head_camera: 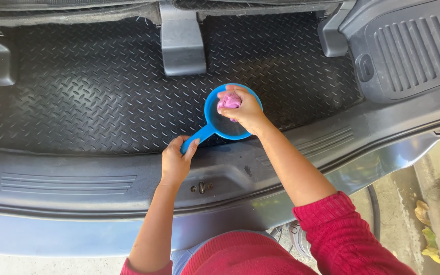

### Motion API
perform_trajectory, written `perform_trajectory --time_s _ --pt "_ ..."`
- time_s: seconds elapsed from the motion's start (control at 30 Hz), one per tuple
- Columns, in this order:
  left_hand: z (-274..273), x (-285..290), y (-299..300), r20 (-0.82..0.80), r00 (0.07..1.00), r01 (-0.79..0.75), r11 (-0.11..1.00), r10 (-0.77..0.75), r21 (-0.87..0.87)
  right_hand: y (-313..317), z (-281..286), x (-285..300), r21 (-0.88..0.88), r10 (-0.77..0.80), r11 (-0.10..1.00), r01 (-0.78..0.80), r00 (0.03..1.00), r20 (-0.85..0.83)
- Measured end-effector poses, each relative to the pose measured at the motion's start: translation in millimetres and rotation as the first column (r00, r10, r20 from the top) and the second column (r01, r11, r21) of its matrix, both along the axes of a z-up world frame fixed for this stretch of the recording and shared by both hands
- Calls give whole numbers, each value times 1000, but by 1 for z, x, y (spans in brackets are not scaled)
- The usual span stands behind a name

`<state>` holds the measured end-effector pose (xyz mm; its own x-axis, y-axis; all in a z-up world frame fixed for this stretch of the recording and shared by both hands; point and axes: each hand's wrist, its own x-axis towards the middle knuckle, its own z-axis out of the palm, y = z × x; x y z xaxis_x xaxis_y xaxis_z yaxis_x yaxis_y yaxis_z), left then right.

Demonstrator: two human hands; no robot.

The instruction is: The person cleans the floor mat and interior surfaces of a car trunk using a pink cloth. They dip the cloth into a blue scoop filled with water to wet it and wipe the textured mat and the trunk's edge.

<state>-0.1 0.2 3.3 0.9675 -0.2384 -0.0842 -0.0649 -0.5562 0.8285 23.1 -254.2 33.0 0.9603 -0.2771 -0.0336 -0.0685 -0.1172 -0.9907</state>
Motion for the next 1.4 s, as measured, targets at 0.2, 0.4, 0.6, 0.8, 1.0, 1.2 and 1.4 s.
perform_trajectory --time_s 0.2,0.4,0.6,0.8,1.0,1.2,1.4 --pt "-6 -2 -1 11 1000 -12 1000 11 11 2 -4 -5 56 -65 996 66 998 -22" --pt "-6 -5 -3 36 999 -6 1000 6 13 9 38 -14 330 26 943 -47 997 68" --pt "-9 -4 -2 38 999 -4 1000 4 3 14 40 -13 144 38 989 -46 998 54" --pt "-11 -4 -2 32 999 1 1000 -1 -5 17 33 -11 95 102 990 -103 995 14" --pt "-13 -4 -2 27 1000 2 1000 -2 2 8 -11 9 -130 69 989 -66 997 22" --pt "-10 -5 -3 36 999 -2 1000 2 -6 12 -6 14 -362 66 931 -47 997 39" --pt "-12 -5 -3 38 999 -4 1000 4 2 14 -5 12 -432 40 901 -41 999 -11"
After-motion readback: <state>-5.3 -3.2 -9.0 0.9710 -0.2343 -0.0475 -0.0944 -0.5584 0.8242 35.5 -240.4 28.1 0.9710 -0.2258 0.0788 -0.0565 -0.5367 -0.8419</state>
